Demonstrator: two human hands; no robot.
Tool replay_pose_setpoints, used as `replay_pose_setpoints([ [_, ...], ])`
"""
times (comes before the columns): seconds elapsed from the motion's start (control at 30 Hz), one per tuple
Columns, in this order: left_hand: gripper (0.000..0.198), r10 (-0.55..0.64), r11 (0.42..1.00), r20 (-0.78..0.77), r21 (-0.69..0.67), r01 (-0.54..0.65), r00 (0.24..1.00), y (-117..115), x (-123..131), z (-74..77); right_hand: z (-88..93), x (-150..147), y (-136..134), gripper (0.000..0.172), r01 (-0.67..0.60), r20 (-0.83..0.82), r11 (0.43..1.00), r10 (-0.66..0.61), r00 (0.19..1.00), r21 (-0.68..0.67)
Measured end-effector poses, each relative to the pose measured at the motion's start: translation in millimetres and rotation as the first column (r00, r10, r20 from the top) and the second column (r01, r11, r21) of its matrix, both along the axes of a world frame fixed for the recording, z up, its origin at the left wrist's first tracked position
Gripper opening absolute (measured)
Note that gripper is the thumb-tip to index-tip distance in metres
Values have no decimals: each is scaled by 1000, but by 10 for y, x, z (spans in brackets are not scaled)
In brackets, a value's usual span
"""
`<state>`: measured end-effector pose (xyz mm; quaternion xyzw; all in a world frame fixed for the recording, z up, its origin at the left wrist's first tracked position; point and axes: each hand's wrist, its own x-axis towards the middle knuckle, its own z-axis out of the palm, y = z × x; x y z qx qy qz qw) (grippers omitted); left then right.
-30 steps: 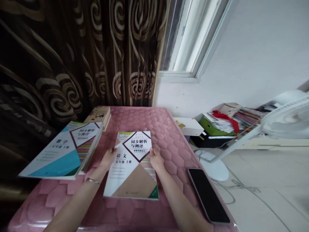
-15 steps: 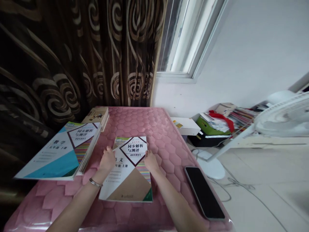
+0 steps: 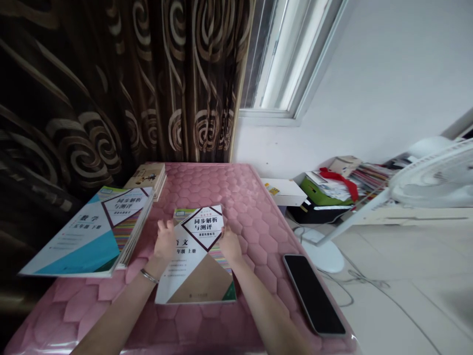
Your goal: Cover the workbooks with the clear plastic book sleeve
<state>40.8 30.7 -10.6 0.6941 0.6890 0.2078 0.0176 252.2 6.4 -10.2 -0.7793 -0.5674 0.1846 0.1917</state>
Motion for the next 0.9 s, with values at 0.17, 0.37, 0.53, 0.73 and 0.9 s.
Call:
replay_pose_setpoints([
  [0.17,48,-399,917,-177,-78,392,900,-216,465,39,41,-65,-32,36,-27,23,999,27,999,16],
  [0.37,57,-419,898,-110,-198,393,901,-161,779,-135,70,-122,-49,33,-33,46,999,33,998,-15],
  [0.53,60,-226,964,-168,-183,195,960,106,280,-194,21,-155,-51,35,-2,83,999,5,997,-37],
  [0.73,58,-152,985,-201,-114,131,968,91,-25,-202,18,-178,-56,35,11,119,1000,-7,993,-30],
  [0.9,51,-442,897,-188,-118,426,877,-31,478,-151,48,-194,-63,33,-11,128,999,17,992,-50],
])
